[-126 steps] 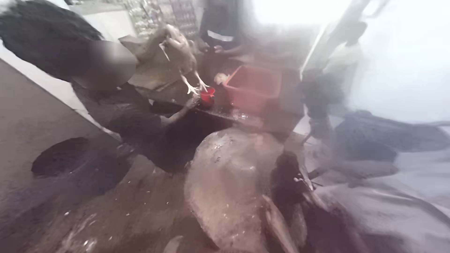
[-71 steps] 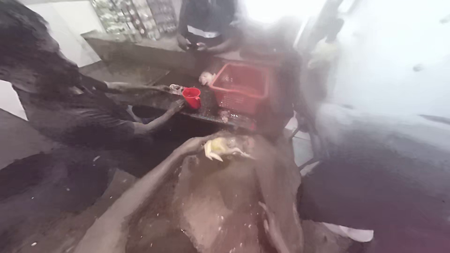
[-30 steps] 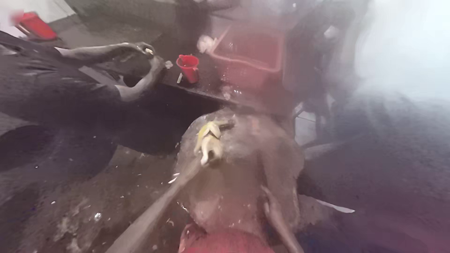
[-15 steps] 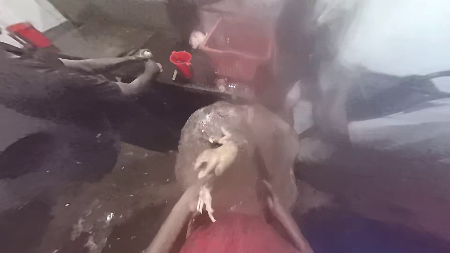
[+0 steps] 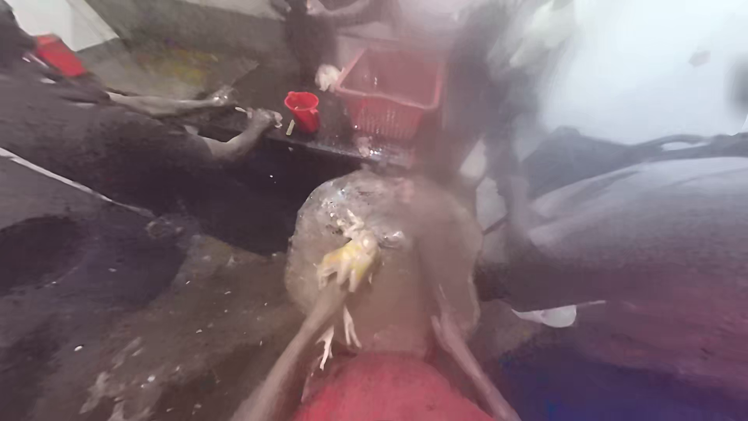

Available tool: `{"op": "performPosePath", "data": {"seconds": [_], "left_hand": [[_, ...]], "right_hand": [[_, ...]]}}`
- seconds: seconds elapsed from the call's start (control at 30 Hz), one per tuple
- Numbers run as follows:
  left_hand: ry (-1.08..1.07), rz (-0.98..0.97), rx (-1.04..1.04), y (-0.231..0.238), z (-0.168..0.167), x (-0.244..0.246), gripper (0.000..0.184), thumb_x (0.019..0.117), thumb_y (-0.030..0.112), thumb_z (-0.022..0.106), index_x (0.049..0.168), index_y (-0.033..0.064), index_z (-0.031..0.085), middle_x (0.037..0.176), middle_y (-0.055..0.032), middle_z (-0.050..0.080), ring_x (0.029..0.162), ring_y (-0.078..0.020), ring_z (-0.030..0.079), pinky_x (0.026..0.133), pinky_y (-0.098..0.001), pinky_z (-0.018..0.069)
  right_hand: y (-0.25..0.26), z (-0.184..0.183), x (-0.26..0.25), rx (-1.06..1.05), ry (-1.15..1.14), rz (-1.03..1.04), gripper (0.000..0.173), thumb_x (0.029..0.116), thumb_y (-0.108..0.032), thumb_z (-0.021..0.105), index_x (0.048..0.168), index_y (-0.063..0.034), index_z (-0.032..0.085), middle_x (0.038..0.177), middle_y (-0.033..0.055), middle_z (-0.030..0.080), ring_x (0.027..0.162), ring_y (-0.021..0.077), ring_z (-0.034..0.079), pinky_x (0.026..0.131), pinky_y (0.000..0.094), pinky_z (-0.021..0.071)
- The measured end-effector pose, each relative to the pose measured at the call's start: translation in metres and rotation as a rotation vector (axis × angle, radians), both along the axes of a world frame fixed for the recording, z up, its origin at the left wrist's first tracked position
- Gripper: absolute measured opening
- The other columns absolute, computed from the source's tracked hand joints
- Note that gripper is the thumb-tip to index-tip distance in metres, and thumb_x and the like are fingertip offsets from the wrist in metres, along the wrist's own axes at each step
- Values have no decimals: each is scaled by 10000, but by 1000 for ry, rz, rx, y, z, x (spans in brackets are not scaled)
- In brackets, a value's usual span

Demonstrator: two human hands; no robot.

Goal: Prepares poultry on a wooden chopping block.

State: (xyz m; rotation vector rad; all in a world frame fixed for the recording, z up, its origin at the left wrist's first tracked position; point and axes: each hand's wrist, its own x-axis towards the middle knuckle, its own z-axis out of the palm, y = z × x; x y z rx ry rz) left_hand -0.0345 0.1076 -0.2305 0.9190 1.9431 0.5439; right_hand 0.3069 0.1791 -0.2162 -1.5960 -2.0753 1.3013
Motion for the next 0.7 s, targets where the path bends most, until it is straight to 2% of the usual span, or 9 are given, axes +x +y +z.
{"op": "performPosePath", "data": {"seconds": [0.03, 0.13, 0.23, 0.37, 0.43, 0.53, 0.6, 0.63, 0.7], "left_hand": [[-78, 36, 22, 2, 8, 4, 459, 1001, 284, 613, 1389, 48, 551, 1194, -179, 670, 1067, -291, 664, 937, -514, 542], [-420, 238, 95, 10, 46, 19, 363, 1017, 206, 597, 1341, 47, 552, 1040, -102, 657, 851, -166, 625, 745, -367, 546], [-609, 232, 176, 27, 85, 25, 308, 1036, 162, 542, 1330, 71, 565, 906, -28, 648, 700, -83, 587, 623, -259, 514], [-825, 148, 333, 49, 143, 46, 358, 1023, 91, 479, 1381, 76, 484, 880, -10, 623, 671, -86, 586, 598, -252, 525], [-912, 124, 353, 50, 159, 50, 343, 1008, 97, 480, 1351, 113, 488, 834, 0, 610, 638, -86, 569, 570, -248, 512], [-1087, 88, 312, 45, 138, 42, 227, 1013, 130, 441, 1219, 166, 532, 732, 25, 557, 559, -67, 513, 506, -230, 468], [-1132, 91, 251, 43, 101, 36, 188, 1040, 149, 427, 1187, 150, 544, 735, 6, 568, 547, -70, 522, 489, -223, 472], [-1132, 115, 213, 41, 80, 35, 218, 1043, 146, 426, 1229, 148, 539, 761, -6, 588, 546, -70, 529, 482, -219, 472], [-1081, 173, 135, 33, 40, 38, 250, 1063, 160, 408, 1283, 163, 526, 815, -2, 613, 566, -65, 538, 493, -215, 473]], "right_hand": [[-2, -3, 2, -37, 32, -49, 668, 1036, -109, 529, 1624, -51, 216, 1595, 225, 389, 1390, 330, 514, 1143, 481, 441], [-4, -12, 8, -107, 2, -155, 457, 1077, -221, 503, 1466, 16, 470, 1334, 244, 619, 1219, 336, 626, 1070, 505, 486], [-5, -15, 8, -153, 31, -191, 470, 1087, -300, 483, 1430, 20, 509, 1237, 215, 671, 1132, 313, 664, 1024, 505, 517], [-5, -11, 9, -201, 94, -235, 464, 1088, -314, 473, 1402, 23, 527, 1221, 209, 673, 1108, 284, 663, 1007, 485, 522], [-9, -10, 13, -201, 100, -270, 432, 1091, -331, 453, 1323, 4, 596, 1106, 166, 704, 985, 239, 684, 910, 461, 560], [-27, -18, 23, -268, 224, -329, 429, 1113, -298, 329, 1178, 17, 612, 752, 34, 583, 620, 107, 553, 590, 307, 518], [-36, -18, 27, -387, 334, -390, 463, 1120, -325, 241, 1187, 1, 562, 664, -19, 499, 528, 71, 469, 501, 263, 453], [-40, -14, 26, -411, 349, -422, 479, 1122, -345, 215, 1188, -13, 554, 640, -26, 487, 499, 68, 456, 471, 256, 442], [-46, -10, 24, -368, 337, -435, 504, 1115, -369, 213, 1225, -14, 553, 665, -19, 497, 519, 76, 467, 488, 268, 454]]}}
